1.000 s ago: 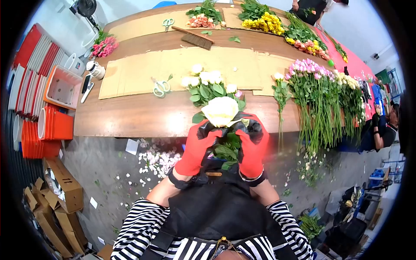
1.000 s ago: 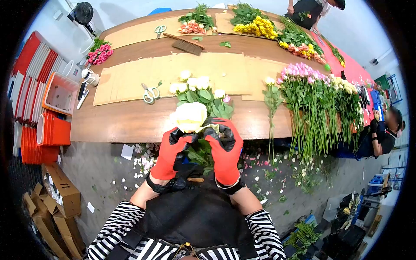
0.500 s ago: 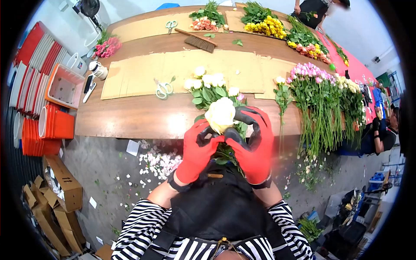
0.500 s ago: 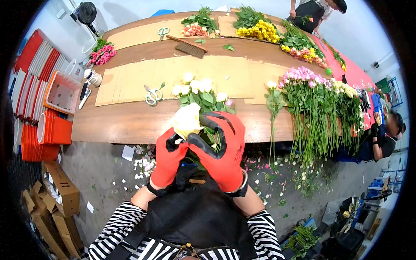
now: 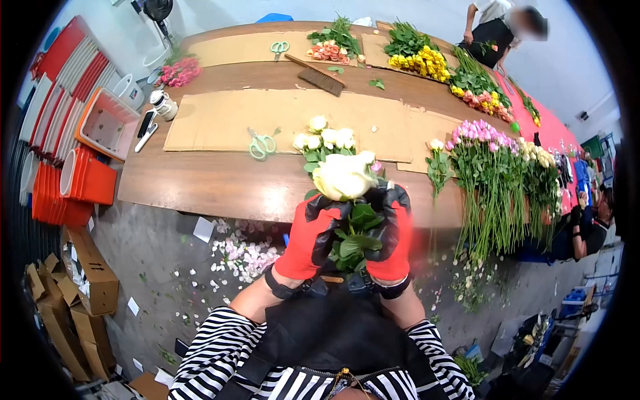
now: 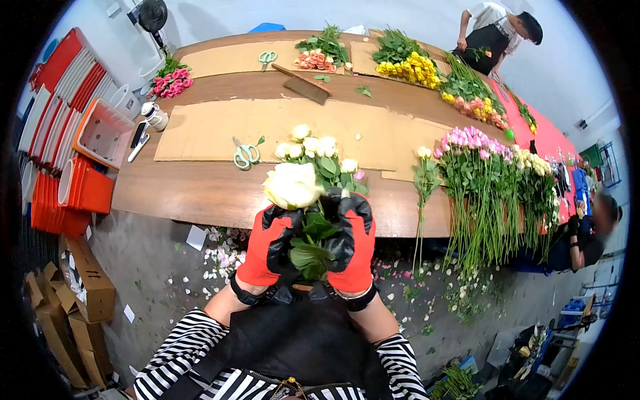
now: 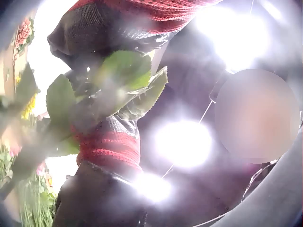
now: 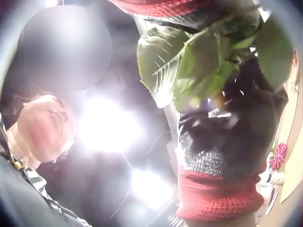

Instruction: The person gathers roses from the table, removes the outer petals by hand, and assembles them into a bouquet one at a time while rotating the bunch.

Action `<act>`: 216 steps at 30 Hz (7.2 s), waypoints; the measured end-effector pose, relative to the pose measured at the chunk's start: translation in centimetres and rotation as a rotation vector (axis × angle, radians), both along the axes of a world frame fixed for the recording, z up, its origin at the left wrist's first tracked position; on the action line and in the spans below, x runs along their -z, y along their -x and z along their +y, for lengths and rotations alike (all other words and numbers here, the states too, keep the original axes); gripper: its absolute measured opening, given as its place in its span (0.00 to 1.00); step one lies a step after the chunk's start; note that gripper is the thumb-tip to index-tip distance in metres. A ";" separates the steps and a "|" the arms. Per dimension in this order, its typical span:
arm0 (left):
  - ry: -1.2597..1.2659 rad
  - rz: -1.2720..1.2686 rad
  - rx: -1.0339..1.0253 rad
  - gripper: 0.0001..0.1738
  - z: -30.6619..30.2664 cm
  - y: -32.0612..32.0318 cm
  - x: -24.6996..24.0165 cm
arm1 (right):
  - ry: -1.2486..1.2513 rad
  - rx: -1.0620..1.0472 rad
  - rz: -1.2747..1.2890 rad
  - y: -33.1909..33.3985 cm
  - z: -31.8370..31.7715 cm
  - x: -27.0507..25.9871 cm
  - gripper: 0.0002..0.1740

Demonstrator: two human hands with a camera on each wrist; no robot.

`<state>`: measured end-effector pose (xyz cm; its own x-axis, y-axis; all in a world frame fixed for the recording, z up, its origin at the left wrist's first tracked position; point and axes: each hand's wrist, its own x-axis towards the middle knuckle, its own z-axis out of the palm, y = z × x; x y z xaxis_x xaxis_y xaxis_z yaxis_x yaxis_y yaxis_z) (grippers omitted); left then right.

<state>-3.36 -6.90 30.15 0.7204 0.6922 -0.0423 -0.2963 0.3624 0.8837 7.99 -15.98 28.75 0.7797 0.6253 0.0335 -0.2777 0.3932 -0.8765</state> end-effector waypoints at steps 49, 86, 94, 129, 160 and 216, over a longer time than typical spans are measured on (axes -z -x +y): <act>-0.190 0.168 -0.365 0.22 0.8 2.8 3.3 | 0.136 -0.159 -0.196 0.9 1.1 -1.3 0.17; -0.556 0.333 -0.426 0.21 1.8 2.8 4.2 | 0.219 0.172 -1.254 2.5 1.8 -1.6 0.21; -0.078 0.126 -0.227 0.14 2.8 3.4 1.8 | -0.066 -0.159 -0.663 1.3 0.2 -2.5 0.15; -0.115 0.069 -0.063 0.16 2.6 4.5 3.9 | -0.222 -0.361 -0.277 -1.0 -0.3 -0.3 0.15; -0.087 0.057 -0.476 0.17 7.4 8.5 2.5 | 0.855 -0.233 -1.038 -5.2 -5.6 15.8 0.27; -0.956 0.464 -0.287 0.22 6.0 5.7 12.3 | 0.159 -0.086 -0.782 0.3 3.4 -3.4 0.31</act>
<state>-9.11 -0.86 17.85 0.5802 0.7230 0.3750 0.1738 -0.5597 0.8103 7.65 -12.59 32.11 0.5161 0.7256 0.4551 0.4161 0.2520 -0.8737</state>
